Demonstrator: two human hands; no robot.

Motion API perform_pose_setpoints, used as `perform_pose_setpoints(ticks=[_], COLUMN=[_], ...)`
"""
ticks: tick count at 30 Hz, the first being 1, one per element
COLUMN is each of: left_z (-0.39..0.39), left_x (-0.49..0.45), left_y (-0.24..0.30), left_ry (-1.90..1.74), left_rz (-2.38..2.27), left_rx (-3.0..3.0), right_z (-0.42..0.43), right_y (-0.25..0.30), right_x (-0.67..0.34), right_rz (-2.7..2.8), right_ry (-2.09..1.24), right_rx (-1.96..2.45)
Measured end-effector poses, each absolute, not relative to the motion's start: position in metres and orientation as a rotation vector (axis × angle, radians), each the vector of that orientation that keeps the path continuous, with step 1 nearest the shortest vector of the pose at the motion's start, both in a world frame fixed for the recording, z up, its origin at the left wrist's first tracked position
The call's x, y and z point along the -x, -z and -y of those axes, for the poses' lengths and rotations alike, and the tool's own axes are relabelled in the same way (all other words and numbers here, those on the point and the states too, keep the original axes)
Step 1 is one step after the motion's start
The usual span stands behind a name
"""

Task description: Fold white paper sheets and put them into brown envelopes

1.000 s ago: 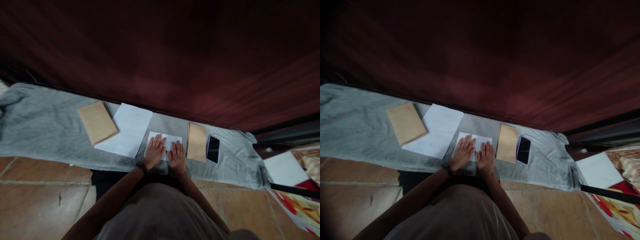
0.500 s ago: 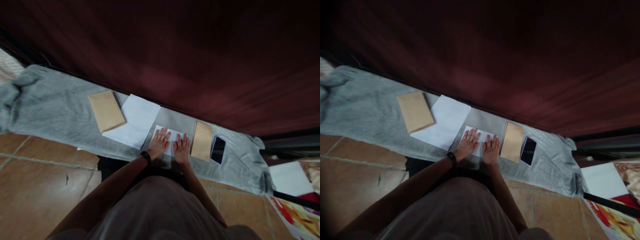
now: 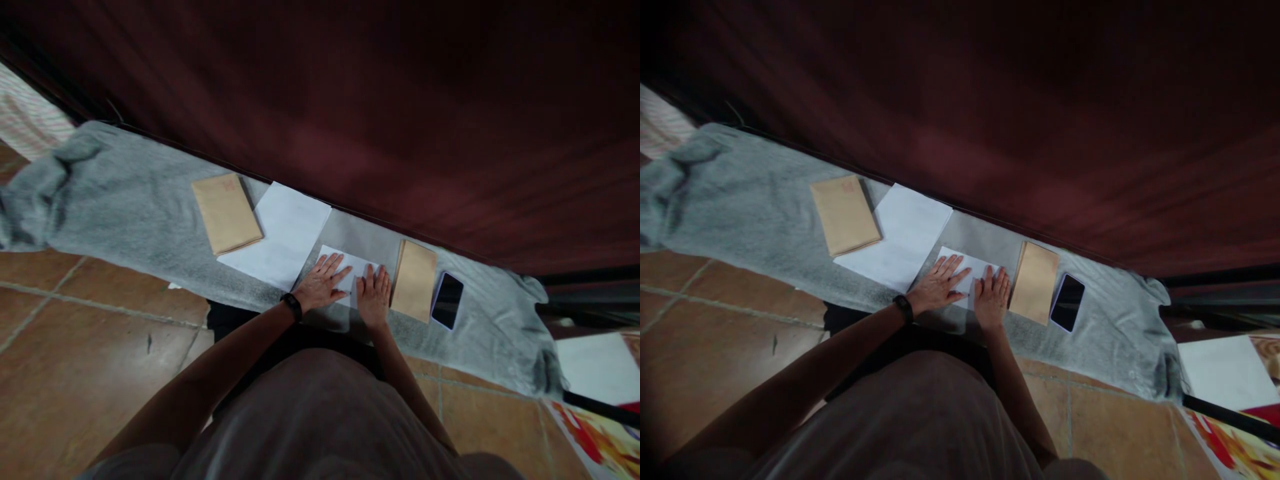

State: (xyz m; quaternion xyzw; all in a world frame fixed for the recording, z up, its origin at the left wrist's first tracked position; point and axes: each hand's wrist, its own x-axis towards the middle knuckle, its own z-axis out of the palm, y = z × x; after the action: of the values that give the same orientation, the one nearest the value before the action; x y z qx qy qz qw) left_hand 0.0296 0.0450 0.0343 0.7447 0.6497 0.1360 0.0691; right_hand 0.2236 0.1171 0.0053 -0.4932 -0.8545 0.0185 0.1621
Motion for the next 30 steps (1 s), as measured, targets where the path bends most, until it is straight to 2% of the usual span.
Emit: perform_pose_setpoints(ticks=[9, 30], left_z=[-0.045, 0.01], left_x=[-0.03, -0.037], left_y=[-0.033, -0.026], left_ry=[-0.418, -0.513], left_rz=[-1.943, -2.244], left_rx=[-2.241, -1.991], right_z=[-0.071, -0.058], right_y=[-0.01, -0.014], right_x=[-0.226, -0.271], right_rz=[2.626, 2.568], right_ry=[-0.126, -0.07], right_rx=[1.107, 1.288])
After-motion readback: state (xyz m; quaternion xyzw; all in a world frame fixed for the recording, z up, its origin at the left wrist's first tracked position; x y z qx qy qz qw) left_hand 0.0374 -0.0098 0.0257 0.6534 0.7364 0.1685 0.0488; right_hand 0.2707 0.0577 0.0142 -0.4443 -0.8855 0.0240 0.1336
